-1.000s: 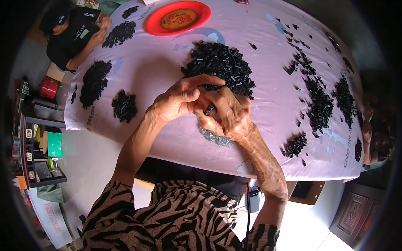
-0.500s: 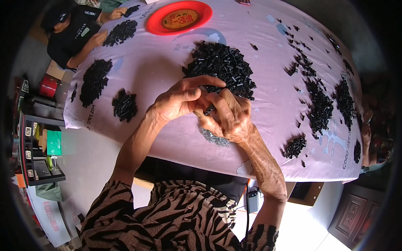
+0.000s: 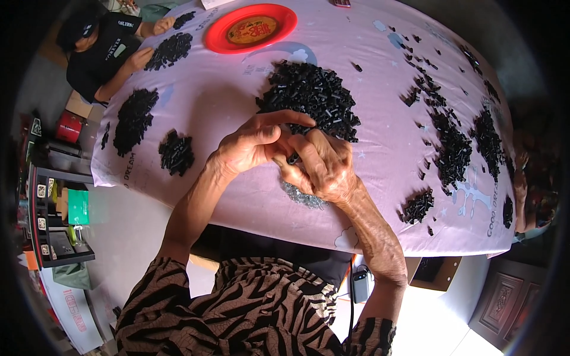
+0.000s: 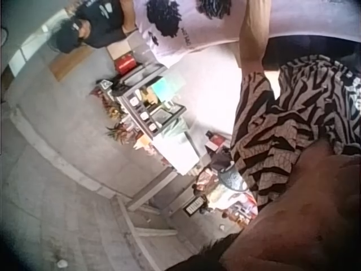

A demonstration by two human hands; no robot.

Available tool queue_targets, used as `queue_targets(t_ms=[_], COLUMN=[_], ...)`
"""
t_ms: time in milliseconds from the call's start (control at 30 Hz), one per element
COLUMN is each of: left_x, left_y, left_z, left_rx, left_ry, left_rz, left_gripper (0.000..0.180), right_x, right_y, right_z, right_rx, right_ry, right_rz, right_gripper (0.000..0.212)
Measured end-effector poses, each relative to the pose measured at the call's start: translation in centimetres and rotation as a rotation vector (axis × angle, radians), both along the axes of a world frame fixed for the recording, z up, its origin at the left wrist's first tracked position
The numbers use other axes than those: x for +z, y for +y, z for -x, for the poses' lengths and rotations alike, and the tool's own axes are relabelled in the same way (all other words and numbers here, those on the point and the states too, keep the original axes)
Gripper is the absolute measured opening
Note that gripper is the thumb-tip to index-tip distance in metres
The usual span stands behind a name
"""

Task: Assembling decorative hair clips by attaching small silver pieces to black metal clips at a table.

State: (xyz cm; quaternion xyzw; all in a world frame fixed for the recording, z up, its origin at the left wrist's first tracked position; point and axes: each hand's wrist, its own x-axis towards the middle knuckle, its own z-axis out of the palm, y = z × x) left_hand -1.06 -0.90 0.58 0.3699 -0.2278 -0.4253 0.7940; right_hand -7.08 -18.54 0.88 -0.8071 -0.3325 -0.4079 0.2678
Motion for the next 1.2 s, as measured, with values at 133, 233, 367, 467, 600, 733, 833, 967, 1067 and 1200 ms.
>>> queue_targets(t_ms=[133, 233, 367, 467, 600, 733, 833, 967, 1067, 1200], left_x=[0.4, 1.5, 1.7, 1.3, 1.4, 0.6, 1.2, 1.7, 2.0, 0.7], left_y=[0.3, 0.1, 0.2, 0.2, 0.2, -0.1, -0.5, -0.6, -1.0, -1.3], left_z=[0.1, 0.6, 0.7, 0.6, 0.5, 0.4, 0.8, 0.8, 1.3, 1.3], left_rx=[-0.014, 0.023, 0.065, 0.080, 0.058, 0.051, 0.146, 0.259, 0.355, 0.529], left_ry=[-0.029, -0.050, -0.070, -0.080, -0.066, -0.040, -0.117, -0.289, -0.312, -0.420], left_rz=[-0.022, -0.085, -0.142, -0.147, -0.139, -0.078, -0.124, -0.303, -0.369, -0.361], left_gripper=[0.053, 0.061, 0.069, 0.068, 0.069, 0.062, 0.068, 0.067, 0.061, 0.047], right_x=[-0.1, -0.3, -0.3, -0.2, -0.3, 0.0, -0.2, -1.0, -1.6, -1.4], right_y=[0.2, 0.3, 0.4, 0.5, 0.4, 0.2, -0.3, -1.2, -1.4, -1.1], right_z=[-0.1, -0.1, -0.2, -0.2, -0.2, -0.3, -1.2, -1.6, -2.0, -2.1], right_rx=[0.017, 0.040, 0.066, 0.069, 0.057, 0.012, -0.004, -0.046, -0.073, -0.081], right_ry=[-0.014, 0.010, 0.015, 0.021, 0.014, 0.026, 0.003, 0.127, 0.170, 0.259], right_rz=[-0.012, -0.054, -0.081, -0.081, -0.073, -0.023, 0.067, 0.045, 0.052, -0.015], right_gripper=[0.027, 0.028, 0.027, 0.027, 0.026, 0.028, 0.026, 0.031, 0.037, 0.041])
